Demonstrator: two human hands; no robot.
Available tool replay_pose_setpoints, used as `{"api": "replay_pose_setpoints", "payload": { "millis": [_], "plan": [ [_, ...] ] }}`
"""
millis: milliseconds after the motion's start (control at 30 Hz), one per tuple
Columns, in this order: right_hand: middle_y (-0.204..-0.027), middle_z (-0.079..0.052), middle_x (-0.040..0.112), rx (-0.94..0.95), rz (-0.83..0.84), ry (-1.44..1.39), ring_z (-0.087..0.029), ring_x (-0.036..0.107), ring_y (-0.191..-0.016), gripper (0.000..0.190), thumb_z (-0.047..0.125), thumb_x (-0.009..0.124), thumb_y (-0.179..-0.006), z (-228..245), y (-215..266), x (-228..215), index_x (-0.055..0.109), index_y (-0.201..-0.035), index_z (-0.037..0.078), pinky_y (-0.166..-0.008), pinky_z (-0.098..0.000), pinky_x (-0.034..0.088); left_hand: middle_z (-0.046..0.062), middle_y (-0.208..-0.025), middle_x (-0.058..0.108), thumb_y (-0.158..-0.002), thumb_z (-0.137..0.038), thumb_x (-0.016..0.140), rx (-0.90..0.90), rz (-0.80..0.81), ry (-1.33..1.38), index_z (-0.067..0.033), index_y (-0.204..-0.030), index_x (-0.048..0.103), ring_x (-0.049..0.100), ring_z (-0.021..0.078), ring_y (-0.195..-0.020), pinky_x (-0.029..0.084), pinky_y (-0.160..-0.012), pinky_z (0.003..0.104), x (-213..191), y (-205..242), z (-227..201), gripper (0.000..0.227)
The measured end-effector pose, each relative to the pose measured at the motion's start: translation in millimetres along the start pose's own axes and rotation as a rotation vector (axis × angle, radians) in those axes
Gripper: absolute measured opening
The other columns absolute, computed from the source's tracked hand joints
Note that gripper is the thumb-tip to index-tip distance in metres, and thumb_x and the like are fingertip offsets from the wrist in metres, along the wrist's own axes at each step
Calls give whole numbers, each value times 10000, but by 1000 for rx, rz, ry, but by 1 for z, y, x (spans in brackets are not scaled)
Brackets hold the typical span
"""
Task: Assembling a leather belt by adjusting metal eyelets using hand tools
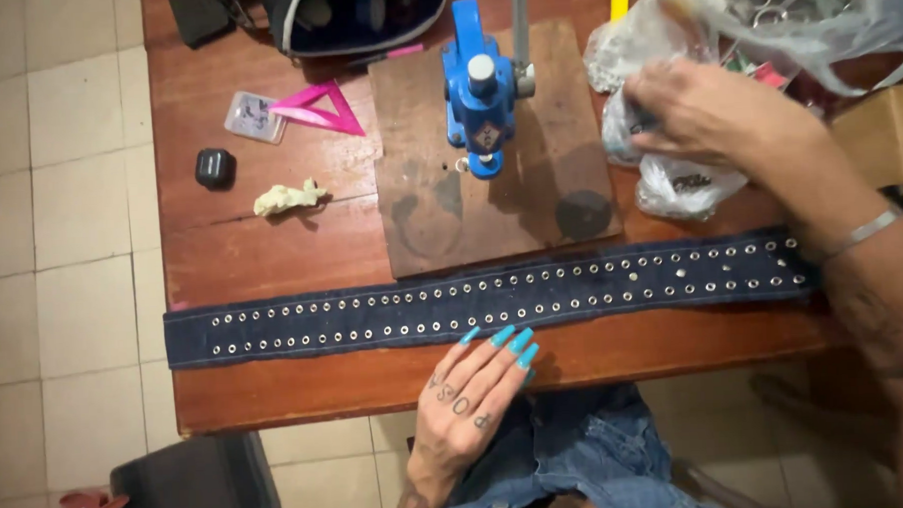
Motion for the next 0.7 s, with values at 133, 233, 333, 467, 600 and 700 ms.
{"api": "replay_pose_setpoints", "payload": {
  "millis": [133,233,333,467,600,700],
  "plan": [
    [-862,-117,521,164,159,-146,-234,523,-755,337,375,445,-872,-4,6,15,440,-916,41,-719,-352,466,97,-1031,629,-856,-31,548,25,21,-17,-7,-1001,586,616,208,-951,464,-872,343,-1,4,3,151],
    [-849,-129,507,107,46,-175,-272,541,-752,253,279,394,-907,-12,10,22,422,-901,28,-665,-411,484,96,-1018,634,-850,-32,567,36,27,-21,-6,-999,587,634,215,-923,471,-850,335,3,1,8,153],
    [-883,-129,499,73,-55,-114,-276,548,-777,204,230,360,-931,-10,18,23,399,-957,32,-586,-433,516,90,-1010,634,-850,-39,572,33,27,-54,-8,-990,595,634,205,-901,471,-837,326,4,4,9,146],
    [-898,-146,572,101,-151,-120,-276,569,-823,209,210,435,-946,-10,26,3,539,-950,29,-718,-369,495,92,-992,639,-848,-48,577,16,-15,-14,-13,-985,596,636,201,-891,482,-827,328,5,6,8,142],
    [-770,-111,594,139,-294,-4,-294,618,-675,221,284,539,-944,-17,36,-7,542,-973,65,-606,-399,488,100,-1009,626,-854,-60,572,-7,-14,45,-6,-990,581,630,219,-903,478,-846,340,8,7,3,146],
    [-902,-103,612,99,-263,-14,-246,603,-807,276,333,490,-934,-15,36,-12,574,-1018,84,-678,-354,497,94,-1002,636,-839,-60,622,23,-16,0,0,-1010,571,629,190,-906,484,-841,317,5,3,-3,188]
  ]
}}
Point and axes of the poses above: each hand's wrist, its own y-axis away from the middle knuckle, its own x-axis out of the palm, z = x × y, the point moved 9 cm from there along -y, towards the middle knuckle
